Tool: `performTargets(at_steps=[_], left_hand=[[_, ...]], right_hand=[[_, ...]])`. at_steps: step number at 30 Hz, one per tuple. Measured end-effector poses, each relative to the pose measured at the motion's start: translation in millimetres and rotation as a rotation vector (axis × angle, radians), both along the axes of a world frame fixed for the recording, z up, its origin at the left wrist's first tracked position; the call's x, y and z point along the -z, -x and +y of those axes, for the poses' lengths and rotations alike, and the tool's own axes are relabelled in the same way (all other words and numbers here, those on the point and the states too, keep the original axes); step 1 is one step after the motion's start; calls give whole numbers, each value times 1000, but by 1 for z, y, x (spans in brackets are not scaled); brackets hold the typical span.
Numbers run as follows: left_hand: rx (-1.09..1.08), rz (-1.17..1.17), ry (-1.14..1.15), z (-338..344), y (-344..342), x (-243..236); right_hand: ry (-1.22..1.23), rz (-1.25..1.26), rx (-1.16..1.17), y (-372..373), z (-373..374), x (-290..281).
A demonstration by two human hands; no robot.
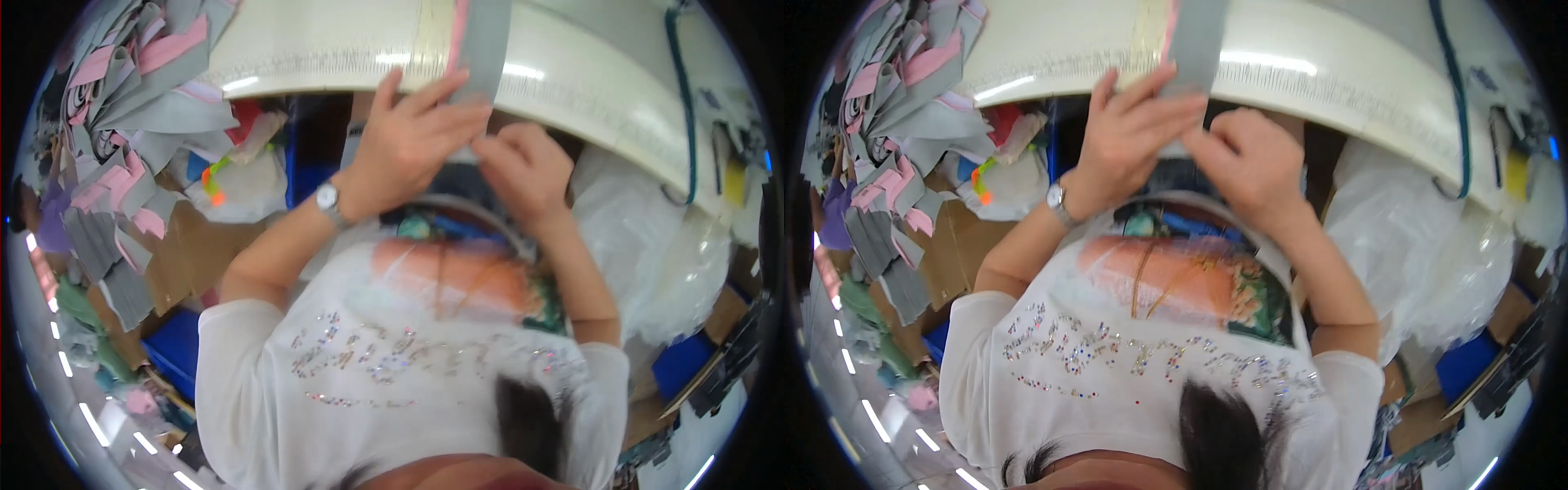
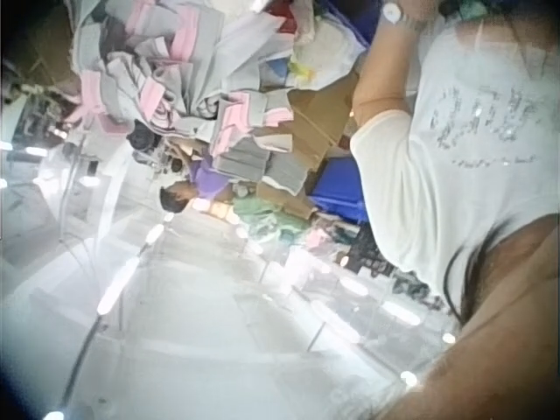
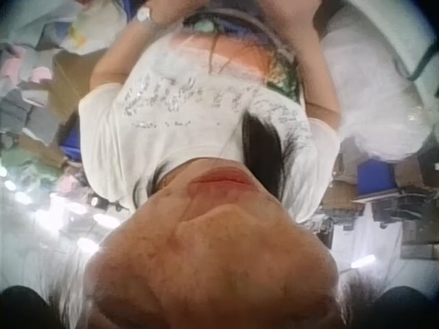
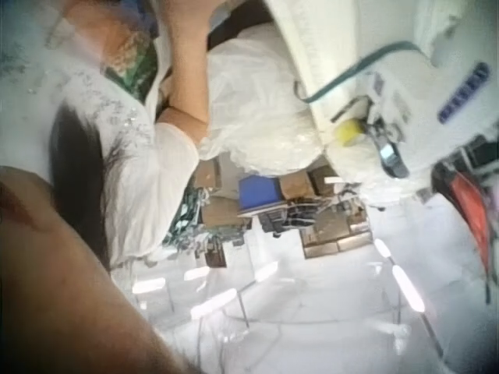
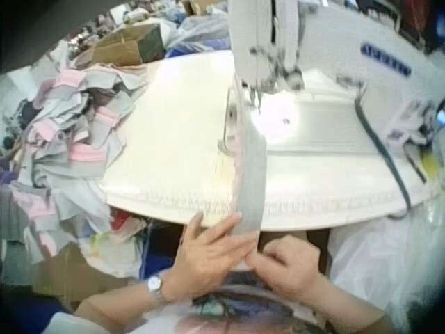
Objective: Sewing fabric pieces together using an industrial sewing machine in a workshop environment.
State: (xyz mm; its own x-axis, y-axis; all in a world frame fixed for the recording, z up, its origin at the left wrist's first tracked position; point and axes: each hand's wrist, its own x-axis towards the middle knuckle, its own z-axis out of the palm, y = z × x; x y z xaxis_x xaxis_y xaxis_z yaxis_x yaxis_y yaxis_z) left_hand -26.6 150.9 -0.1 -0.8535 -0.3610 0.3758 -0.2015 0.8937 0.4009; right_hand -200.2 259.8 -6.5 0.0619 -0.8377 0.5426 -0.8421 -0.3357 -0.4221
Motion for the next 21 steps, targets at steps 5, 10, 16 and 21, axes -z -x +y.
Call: performTargets(at_steps=[5,10,16,21], left_hand=[[-11,8,-64,5,2,19],[115,-56,-57,-7,-13,-9],[294,-60,-70,-82,34,-19],[255,-241,225,-120,74,-25]], right_hand=[[78,7,-130,4,-11,5],[-167,5,-184,2,-4,-9],[-221,94,-202,12,-19,-15],[-223,98,-172,9,-19,-22]])
